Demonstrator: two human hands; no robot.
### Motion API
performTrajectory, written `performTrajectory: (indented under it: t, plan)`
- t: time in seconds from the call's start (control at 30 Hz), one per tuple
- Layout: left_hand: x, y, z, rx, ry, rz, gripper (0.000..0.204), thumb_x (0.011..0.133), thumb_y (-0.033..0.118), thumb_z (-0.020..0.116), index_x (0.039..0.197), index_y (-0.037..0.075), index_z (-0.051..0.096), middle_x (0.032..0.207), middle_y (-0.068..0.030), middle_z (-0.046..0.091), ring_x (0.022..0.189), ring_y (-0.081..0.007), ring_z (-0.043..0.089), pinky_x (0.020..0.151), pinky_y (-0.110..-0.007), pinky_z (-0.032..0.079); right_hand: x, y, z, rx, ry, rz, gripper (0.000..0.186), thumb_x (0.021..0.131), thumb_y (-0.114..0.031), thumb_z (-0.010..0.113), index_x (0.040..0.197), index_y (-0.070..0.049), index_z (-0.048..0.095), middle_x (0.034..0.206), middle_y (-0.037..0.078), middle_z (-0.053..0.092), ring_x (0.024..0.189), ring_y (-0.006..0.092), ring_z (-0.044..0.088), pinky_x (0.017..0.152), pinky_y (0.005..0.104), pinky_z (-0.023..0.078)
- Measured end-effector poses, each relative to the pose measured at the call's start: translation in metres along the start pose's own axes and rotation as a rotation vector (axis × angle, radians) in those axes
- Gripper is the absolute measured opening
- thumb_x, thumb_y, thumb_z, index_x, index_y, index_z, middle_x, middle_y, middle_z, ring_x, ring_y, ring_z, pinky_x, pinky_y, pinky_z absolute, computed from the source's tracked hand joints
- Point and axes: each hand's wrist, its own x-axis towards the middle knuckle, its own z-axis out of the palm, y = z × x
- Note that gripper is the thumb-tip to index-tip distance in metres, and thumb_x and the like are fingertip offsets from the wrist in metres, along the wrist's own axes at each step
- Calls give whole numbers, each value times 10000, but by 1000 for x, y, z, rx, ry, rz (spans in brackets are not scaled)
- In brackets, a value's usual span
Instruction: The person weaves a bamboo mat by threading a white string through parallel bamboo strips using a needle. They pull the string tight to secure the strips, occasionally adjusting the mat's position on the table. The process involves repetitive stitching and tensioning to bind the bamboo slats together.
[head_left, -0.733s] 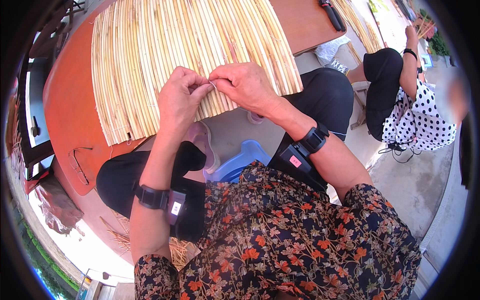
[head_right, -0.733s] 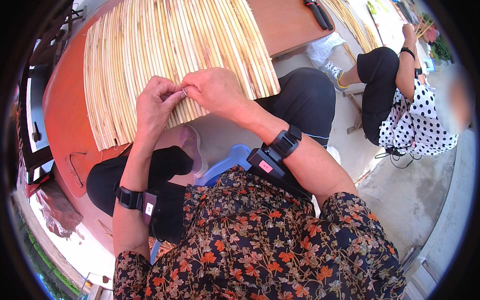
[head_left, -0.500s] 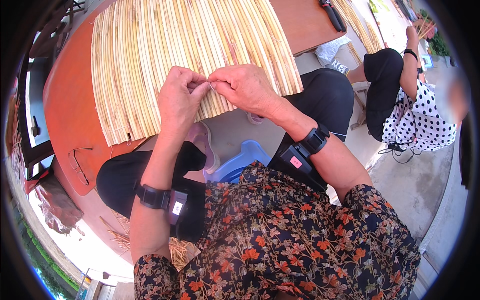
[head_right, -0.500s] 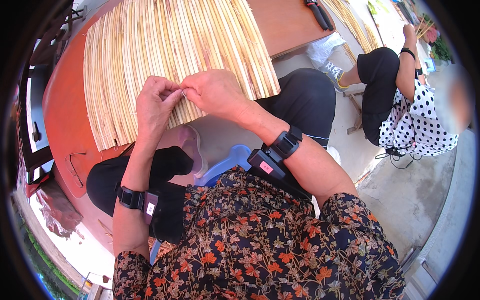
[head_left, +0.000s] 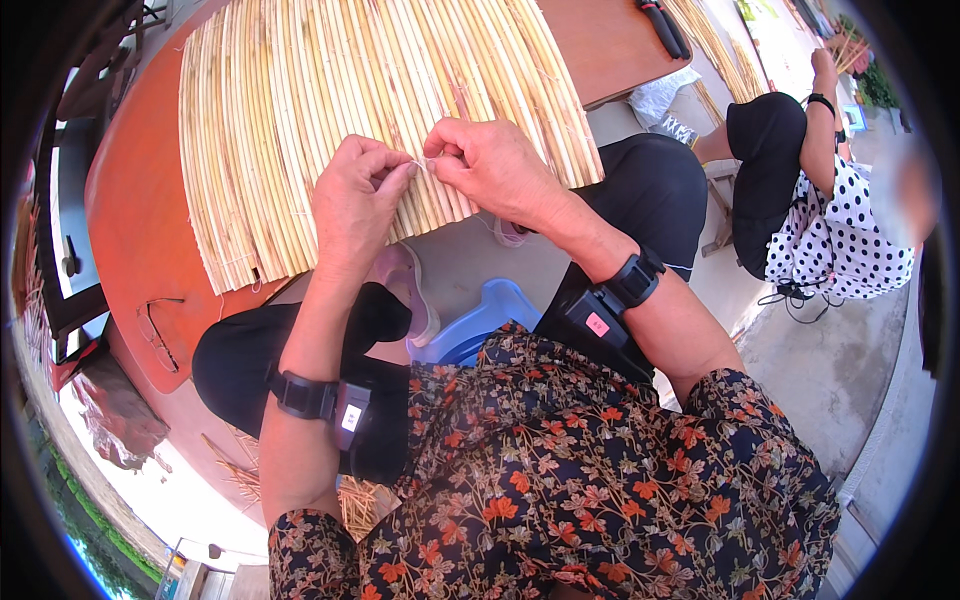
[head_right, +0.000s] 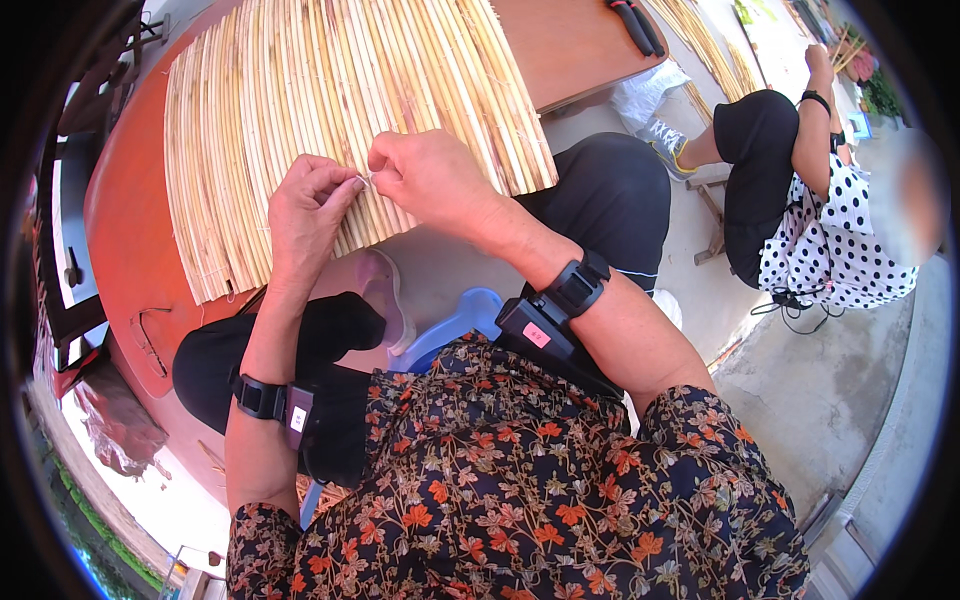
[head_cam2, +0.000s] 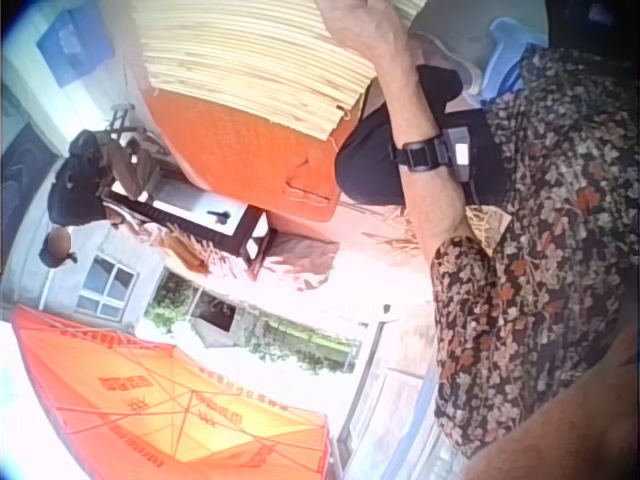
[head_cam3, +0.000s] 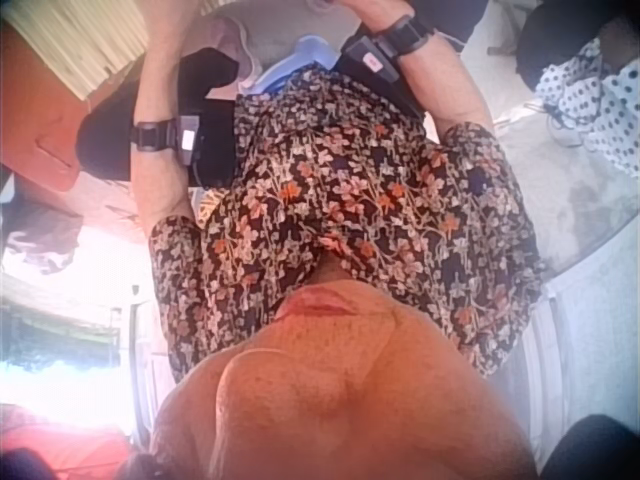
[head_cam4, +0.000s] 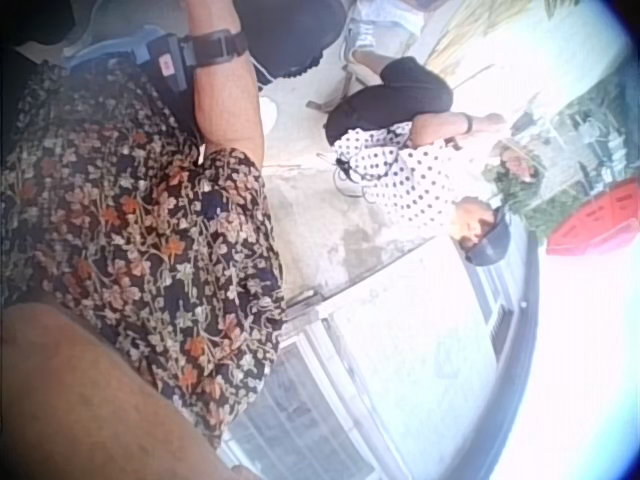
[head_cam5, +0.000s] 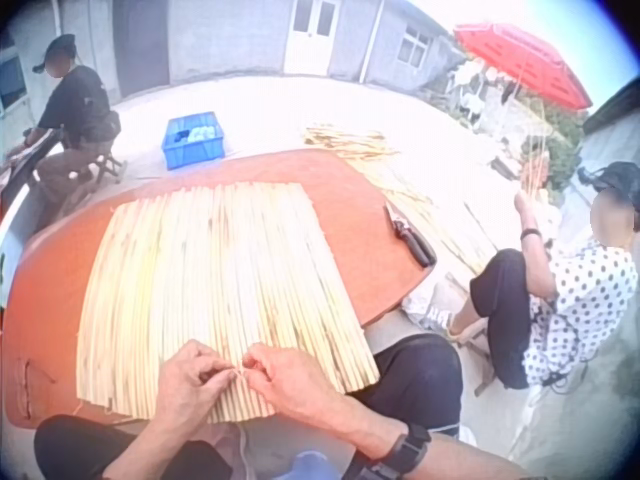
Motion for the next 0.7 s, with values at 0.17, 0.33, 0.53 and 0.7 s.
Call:
performTrajectory:
  t: [0.17, 0.33, 0.53, 0.7]
  plan:
    - [-1, 1, -1, -11, -22, -1, 123, 829, 124, 750, 927, 51, 738, 882, -35, 619, 711, -149, 643, 676, -276, 510, 2, 1, 4, 119, 60, 101, 133, 914, -122, 626, 920, 9, 648, 648, 70, 628, 580, 129, 587, 575, 287, 479]
    - [-1, 1, -2, 9, -58, 12, 111, 844, 97, 733, 943, 49, 735, 893, -24, 599, 712, -129, 624, 669, -261, 502, 4, -2, 6, 312, 124, 201, 133, 937, -123, 621, 897, 1, 646, 654, 19, 615, 589, 80, 569, 567, 248, 469]
    - [-1, 4, -1, -9, -82, 4, 91, 846, 24, 734, 934, 2, 723, 883, -14, 565, 732, -85, 606, 659, -222, 486, 3, 0, 8, 184, 62, 104, 115, 918, -130, 641, 909, -19, 671, 643, 23, 614, 576, 78, 555, 553, 256, 455]
    - [-1, -2, 0, -3, -62, 7, 154, 809, 176, 780, 913, 69, 743, 869, -26, 605, 742, -158, 629, 680, -292, 501, 2, -3, 6, 70, 33, 44, 108, 879, -126, 654, 928, -42, 700, 638, 46, 612, 559, 90, 539, 544, 271, 442]
